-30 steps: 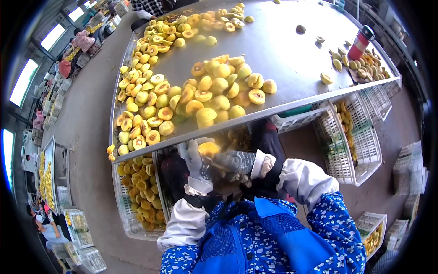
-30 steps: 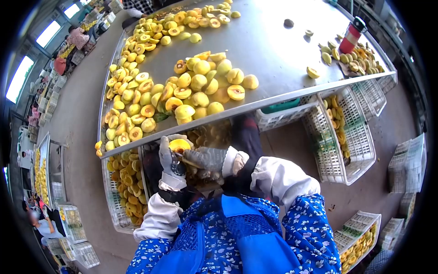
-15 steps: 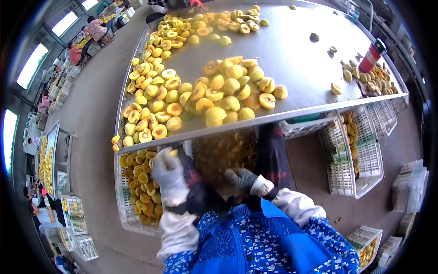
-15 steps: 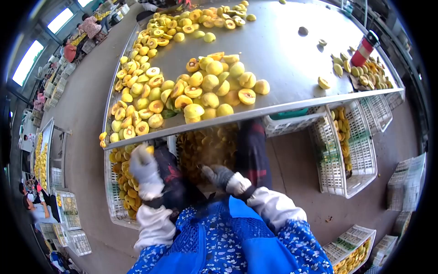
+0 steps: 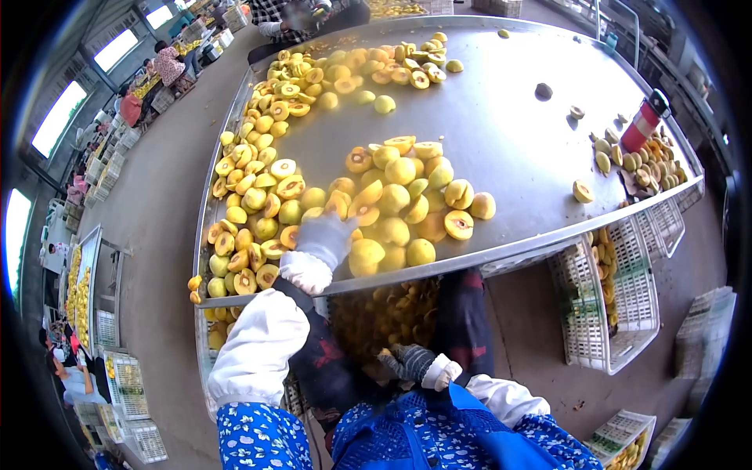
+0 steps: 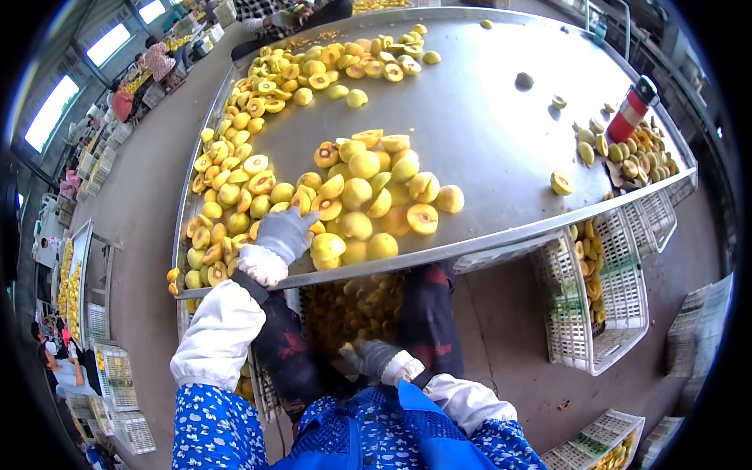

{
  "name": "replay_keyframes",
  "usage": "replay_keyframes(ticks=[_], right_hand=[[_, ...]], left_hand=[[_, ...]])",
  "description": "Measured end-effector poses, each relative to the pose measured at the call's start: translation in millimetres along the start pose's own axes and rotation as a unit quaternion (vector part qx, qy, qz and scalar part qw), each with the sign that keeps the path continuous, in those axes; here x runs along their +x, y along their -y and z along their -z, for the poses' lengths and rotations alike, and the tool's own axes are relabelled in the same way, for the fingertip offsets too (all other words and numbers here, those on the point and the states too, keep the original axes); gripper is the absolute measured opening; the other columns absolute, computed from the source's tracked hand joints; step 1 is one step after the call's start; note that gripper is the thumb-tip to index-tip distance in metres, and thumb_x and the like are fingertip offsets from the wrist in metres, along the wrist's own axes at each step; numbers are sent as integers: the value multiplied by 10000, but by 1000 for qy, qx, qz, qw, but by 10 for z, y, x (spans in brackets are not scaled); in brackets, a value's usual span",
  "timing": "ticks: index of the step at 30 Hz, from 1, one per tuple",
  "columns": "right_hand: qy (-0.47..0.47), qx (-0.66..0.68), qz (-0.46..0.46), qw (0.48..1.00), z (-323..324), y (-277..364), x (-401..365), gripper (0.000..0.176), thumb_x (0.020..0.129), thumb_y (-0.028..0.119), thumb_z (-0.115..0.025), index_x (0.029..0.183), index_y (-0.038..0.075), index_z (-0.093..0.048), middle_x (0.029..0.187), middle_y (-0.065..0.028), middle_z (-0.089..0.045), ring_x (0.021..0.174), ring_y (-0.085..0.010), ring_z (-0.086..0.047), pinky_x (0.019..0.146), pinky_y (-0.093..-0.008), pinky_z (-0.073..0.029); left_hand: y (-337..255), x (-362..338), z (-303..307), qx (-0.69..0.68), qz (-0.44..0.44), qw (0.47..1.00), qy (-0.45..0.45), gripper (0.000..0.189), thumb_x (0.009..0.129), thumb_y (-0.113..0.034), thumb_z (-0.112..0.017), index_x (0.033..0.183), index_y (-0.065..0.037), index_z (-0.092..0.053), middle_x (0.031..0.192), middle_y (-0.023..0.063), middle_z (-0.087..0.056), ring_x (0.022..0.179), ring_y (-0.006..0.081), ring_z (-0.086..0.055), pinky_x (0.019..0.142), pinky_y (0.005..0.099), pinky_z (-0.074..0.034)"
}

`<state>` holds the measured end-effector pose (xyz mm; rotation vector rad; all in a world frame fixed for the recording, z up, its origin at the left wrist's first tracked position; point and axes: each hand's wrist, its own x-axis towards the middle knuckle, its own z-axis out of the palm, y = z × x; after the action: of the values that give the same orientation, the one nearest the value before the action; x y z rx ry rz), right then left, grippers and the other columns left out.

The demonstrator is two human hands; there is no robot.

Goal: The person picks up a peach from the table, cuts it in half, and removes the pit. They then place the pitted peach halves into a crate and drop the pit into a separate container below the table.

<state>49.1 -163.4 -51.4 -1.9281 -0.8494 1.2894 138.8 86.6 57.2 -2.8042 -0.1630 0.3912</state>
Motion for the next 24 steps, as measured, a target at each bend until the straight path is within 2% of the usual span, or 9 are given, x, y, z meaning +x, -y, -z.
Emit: replay_keyframes(ticks=[3,8,10,12,15,16,17,20,24], right_hand=[[-66,-48,39,996,-135,-202,96,541,915,504,-379,939,16,-611,861,-261,-624,830,-436,-590,740,-492,-448],[-14,-64,55,996,-21,80,-63,521,915,499,-385,949,30,-609,889,-248,-625,855,-434,-583,751,-494,-447],[-48,-87,85,991,-68,84,-106,515,917,497,-384,964,34,-607,908,-254,-620,873,-433,-578,755,-486,-448],[-95,-47,72,992,-55,22,-131,475,932,434,-443,1048,0,-599,897,-221,-643,848,-330,-611,763,-401,-462],[-189,105,89,972,-193,-328,-9,308,947,283,-499,1029,8,-612,836,-110,-663,756,-142,-568,701,-303,-461],[-200,155,84,964,-104,-172,-78,356,935,325,-481,1009,-1,-602,904,-232,-638,891,-391,-599,761,-420,-465],[-210,157,96,960,-1,22,-185,342,938,318,-477,991,4,-602,884,-231,-633,856,-393,-599,732,-420,-465],[-242,149,161,945,194,324,-207,303,943,299,-471,920,24,-598,831,-234,-613,786,-404,-587,654,-430,-458],[-327,-29,324,887,320,599,-150,258,935,295,-470,915,47,-540,711,-238,-574,676,-428,-563,561,-498,-419]], left_hand=[[-62,-206,-202,-118,62,989,-58,373,817,-204,-520,1187,-205,-473,998,91,-580,828,317,-629,685,470,-492],[-22,-248,-568,-269,59,950,-145,490,764,-181,-565,1231,-187,-417,1165,145,-559,910,367,-596,771,447,-487],[-57,-305,-356,-345,138,921,-119,497,731,-182,-625,1204,-173,-473,1126,153,-576,920,370,-594,813,429,-478],[29,-357,-304,-585,162,776,-174,445,743,-149,-620,1170,-121,-498,1035,138,-599,800,301,-616,691,381,-504],[134,-645,-469,-842,149,485,-186,355,782,-147,-596,1123,-73,-528,901,114,-625,616,215,-617,512,319,-514],[164,-751,-474,-891,112,403,-177,321,809,-179,-577,1110,-77,-532,859,105,-628,552,197,-598,455,304,-498],[98,-866,-450,-921,128,331,-160,343,850,-318,-534,1081,-65,-538,785,97,-626,554,214,-597,456,305,-497],[-125,-1136,-536,-961,57,213,-170,466,900,-482,-455,1080,-58,-529,848,102,-627,636,249,-626,512,316,-518],[-484,-1322,-575,-944,58,242,-216,480,921,-480,-428,1142,-57,-486,971,127,-604,777,283,-621,643,371,-527]])
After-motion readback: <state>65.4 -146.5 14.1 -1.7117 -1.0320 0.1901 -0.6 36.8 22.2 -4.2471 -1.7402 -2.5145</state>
